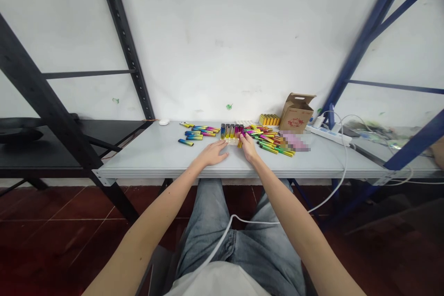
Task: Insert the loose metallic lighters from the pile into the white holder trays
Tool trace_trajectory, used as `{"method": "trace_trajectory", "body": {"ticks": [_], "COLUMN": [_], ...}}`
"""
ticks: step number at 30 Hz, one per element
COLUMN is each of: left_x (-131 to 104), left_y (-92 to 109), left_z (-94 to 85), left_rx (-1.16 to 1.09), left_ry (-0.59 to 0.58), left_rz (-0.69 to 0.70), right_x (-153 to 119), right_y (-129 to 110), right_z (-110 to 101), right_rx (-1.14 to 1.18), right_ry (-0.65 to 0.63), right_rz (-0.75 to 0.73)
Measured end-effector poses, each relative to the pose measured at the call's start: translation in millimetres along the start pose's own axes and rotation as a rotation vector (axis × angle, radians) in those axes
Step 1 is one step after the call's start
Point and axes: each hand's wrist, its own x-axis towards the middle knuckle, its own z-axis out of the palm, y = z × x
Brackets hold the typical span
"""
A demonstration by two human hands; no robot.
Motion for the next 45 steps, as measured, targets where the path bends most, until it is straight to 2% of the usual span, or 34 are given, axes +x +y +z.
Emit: {"method": "trace_trajectory", "body": {"ticks": [3, 6, 9, 13, 18, 22, 26, 30, 32, 34, 39, 45], "left_x": [0, -1, -1, 0, 0, 0, 0, -1, -1, -1, -1, -1], "left_y": [0, -2, -4, -5, -6, -7, -6, -3, -2, -1, -1, 0], "left_z": [-0.4, 1.1, 3.9, 6.8, 8.2, 9.3, 9.1, 6.7, 5.3, 4.2, 3.7, 4.0], "left_rx": [-0.009, -0.028, -0.033, -0.028, -0.022, -0.021, -0.004, 0.015, 0.019, 0.017, 0.018, 0.021], "left_ry": [0.008, 0.024, 0.042, 0.071, 0.076, 0.096, 0.086, 0.07, 0.065, 0.06, 0.061, 0.073], "left_rz": [0.018, 0.027, -0.021, -0.109, -0.104, -0.105, -0.105, -0.11, -0.11, -0.11, -0.109, -0.096], "right_x": [-2, -3, 1, 13, 22, 24, 29, 37, 41, 43, 36, 13], "right_y": [-2, -4, -1, 8, 18, 19, 9, -13, -24, -33, -36, -23], "right_z": [-2, -3, 1, 13, 26, 28, 28, 29, 30, 33, 42, 52], "right_rx": [-0.126, -0.25, -0.252, -0.082, -0.038, -0.272, -0.552, -0.879, -1.013, -1.087, -1.255, -1.451], "right_ry": [0.02, 0.044, 0.038, 0.098, 0.086, 0.037, 0.006, -0.17, -0.272, -0.32, -0.254, -0.138], "right_rz": [-0.131, -0.196, -0.178, -0.099, -0.056, -0.051, -0.068, -0.145, -0.134, -0.106, -0.116, -0.291]}}
